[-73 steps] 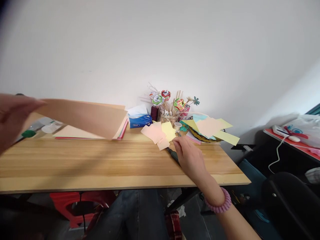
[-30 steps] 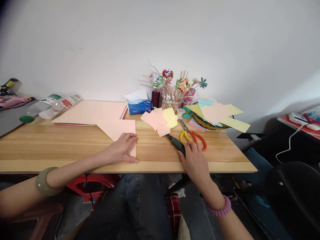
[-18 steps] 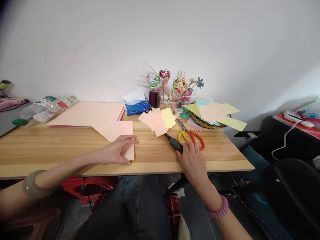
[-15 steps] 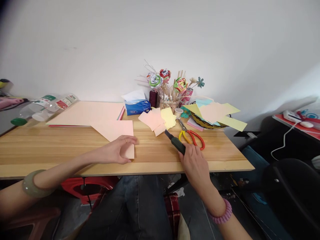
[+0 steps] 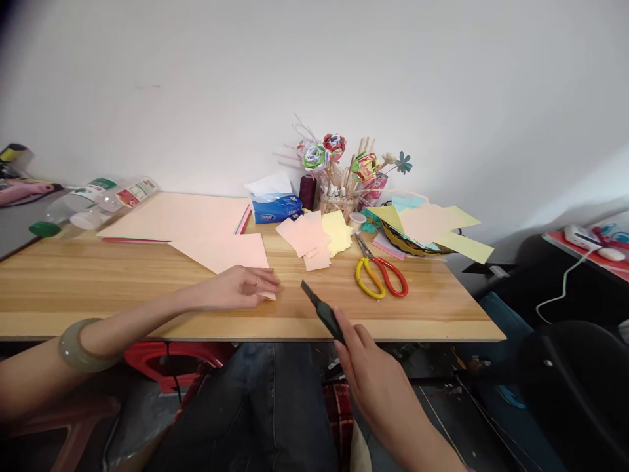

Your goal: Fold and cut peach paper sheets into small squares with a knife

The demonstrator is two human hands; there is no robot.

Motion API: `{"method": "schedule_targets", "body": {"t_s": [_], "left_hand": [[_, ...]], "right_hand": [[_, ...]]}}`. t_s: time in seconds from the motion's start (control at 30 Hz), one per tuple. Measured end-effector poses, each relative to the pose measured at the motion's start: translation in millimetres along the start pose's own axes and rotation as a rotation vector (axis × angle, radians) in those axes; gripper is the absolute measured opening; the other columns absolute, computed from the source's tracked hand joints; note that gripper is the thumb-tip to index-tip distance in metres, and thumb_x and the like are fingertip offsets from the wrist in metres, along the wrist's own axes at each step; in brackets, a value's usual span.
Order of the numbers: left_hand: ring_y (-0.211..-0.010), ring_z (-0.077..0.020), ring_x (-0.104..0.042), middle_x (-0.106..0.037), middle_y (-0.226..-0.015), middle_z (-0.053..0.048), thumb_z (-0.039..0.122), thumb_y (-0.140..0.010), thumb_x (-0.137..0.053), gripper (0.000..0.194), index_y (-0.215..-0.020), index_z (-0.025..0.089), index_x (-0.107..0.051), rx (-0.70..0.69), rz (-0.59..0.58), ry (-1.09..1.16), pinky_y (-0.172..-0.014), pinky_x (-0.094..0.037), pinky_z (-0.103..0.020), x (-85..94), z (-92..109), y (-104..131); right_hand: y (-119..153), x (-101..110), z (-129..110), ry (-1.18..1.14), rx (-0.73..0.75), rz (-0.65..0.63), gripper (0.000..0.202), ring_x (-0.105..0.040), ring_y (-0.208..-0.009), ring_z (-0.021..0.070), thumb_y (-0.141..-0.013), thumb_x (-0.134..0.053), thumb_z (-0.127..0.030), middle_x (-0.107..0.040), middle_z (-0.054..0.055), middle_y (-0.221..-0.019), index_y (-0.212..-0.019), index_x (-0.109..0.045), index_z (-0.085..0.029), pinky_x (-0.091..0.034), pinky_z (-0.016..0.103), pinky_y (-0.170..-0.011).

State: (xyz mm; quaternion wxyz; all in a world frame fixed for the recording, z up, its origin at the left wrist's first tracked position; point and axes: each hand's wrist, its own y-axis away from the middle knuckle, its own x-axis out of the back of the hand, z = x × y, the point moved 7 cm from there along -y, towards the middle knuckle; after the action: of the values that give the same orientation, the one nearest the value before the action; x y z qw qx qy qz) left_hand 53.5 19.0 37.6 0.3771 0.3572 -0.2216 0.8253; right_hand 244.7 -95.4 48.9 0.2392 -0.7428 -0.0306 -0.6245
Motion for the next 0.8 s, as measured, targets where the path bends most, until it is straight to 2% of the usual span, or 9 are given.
{"method": "schedule_targets", "body": {"t_s": [0.2,0.3,0.67,0.8], "left_hand": [[-0.123,-0.021,-0.049,-0.062,-0.122,-0.004,0.025,-0.082,-0.052,0.03,-0.107,0.02,-0.067,0.001,0.0,-0.038,-0.102,-0.038,-0.036,-2.1,-3,1],[-0.124,-0.021,-0.048,-0.061,-0.123,-0.004,0.025,-0.082,-0.052,0.028,-0.105,0.02,-0.068,0.004,-0.007,-0.056,-0.103,-0.037,-0.036,-4.1,-6,2],[-0.126,-0.022,-0.046,-0.062,-0.123,0.0,0.021,-0.079,-0.052,0.029,-0.104,0.023,-0.068,0.03,-0.012,-0.09,-0.104,-0.036,-0.037,-5.1,-5,2],[-0.126,-0.0224,-0.046,-0.06,-0.125,-0.003,0.022,-0.078,-0.054,0.033,-0.108,0.021,-0.066,0.052,-0.013,-0.104,-0.104,-0.036,-0.039,-5.5,-7,2]], "right_hand": [[10,-10,-37,0.096,0.167,-0.107,0.042,-0.062,-0.048,0.0145,-0.096,-0.023,-0.02,-0.062,0.006,-0.086,-0.135,-0.038,-0.013,-0.048,0.025,-0.038],[9,-17,-47,0.207,0.213,-0.111,0.043,-0.059,-0.043,0.0153,-0.093,-0.026,-0.015,-0.06,0.005,-0.082,-0.134,-0.039,-0.012,-0.044,0.027,-0.033],[-8,-21,-51,0.33,0.201,-0.123,0.048,-0.058,-0.045,0.015,-0.084,-0.041,-0.008,-0.06,0.004,-0.084,-0.132,-0.042,-0.013,-0.046,0.026,-0.036],[-9,-20,-51,0.337,0.202,-0.111,0.047,-0.057,-0.045,0.0142,-0.085,-0.041,-0.01,-0.06,0.004,-0.084,-0.132,-0.042,-0.013,-0.045,0.026,-0.036]]}}
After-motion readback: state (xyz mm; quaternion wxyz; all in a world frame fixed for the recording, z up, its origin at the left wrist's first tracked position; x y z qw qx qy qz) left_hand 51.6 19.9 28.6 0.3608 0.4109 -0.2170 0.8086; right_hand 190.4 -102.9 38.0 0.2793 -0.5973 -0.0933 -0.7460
